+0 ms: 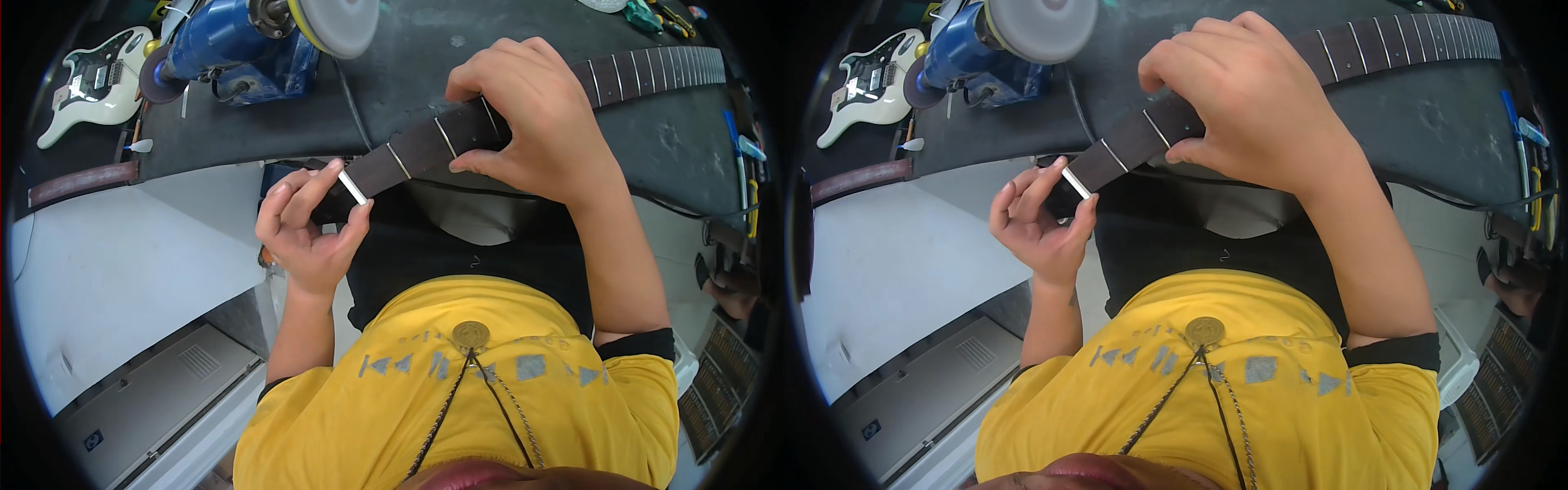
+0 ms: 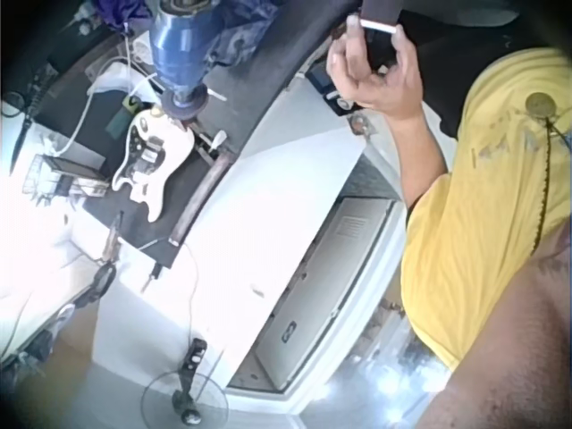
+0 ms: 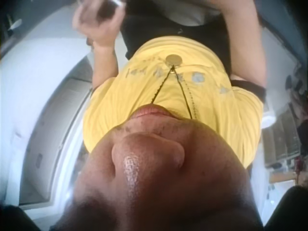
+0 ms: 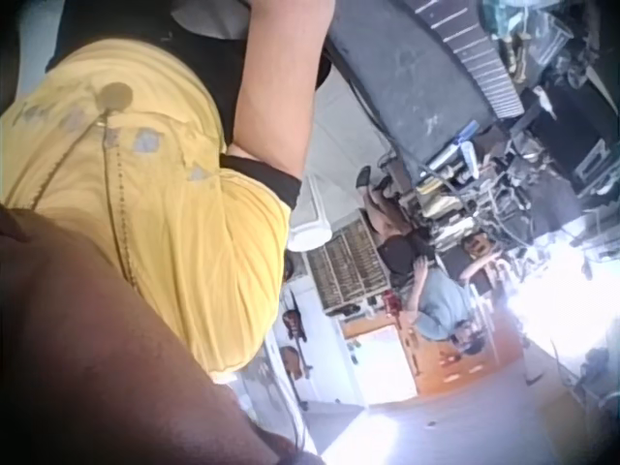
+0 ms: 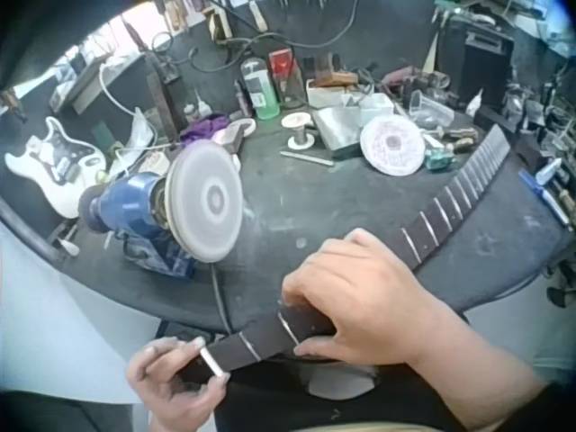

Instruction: The person places a nut onto the end of a guitar neck and then uses a polishing wheel to polish a small white component before returning it to the guitar neck.

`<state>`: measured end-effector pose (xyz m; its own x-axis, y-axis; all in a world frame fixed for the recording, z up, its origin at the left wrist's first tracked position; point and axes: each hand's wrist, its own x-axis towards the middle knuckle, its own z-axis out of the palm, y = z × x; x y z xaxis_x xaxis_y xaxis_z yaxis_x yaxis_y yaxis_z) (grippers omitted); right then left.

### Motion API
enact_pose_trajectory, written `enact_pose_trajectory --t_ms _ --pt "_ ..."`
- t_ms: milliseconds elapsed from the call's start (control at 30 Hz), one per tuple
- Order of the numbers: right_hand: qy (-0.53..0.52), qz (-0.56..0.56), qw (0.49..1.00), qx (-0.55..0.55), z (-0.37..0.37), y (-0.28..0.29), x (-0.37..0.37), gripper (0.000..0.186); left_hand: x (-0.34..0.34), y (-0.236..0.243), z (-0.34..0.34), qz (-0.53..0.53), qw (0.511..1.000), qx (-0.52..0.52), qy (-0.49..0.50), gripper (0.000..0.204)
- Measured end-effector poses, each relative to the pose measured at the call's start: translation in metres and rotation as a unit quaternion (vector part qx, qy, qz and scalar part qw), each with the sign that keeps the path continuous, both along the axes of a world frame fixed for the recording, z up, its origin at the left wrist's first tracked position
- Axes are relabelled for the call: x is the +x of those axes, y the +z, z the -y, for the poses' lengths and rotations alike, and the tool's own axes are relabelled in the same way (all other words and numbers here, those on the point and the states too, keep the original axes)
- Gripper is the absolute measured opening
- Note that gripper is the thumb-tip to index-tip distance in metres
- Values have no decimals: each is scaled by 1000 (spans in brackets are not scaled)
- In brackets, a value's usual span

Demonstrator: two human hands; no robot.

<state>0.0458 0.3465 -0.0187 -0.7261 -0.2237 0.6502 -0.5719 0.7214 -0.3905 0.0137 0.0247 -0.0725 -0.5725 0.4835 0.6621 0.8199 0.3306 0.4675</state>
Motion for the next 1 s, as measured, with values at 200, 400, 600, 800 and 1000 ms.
enact_pose_trajectory --t_ms 200,400,600,800,1000 --pt "2 0 1000 18 -1 1 -3 69 -2 -2 2 -13 1000 1 22 94" --pt "10 8 1000 -24 1 -1 -4 73 1 1 2 -5 1000 -11 24 92" --pt "-10 41 999 19 -2 -3 0 62 4 7 2 53 999 11 4 78" --pt "-26 -16 999 17 -1 9 3 38 5 40 -12 150 985 88 -4 61" --pt "-74 -85 994 -3 9 10 11 30 7 47 -45 85 995 45 13 55"
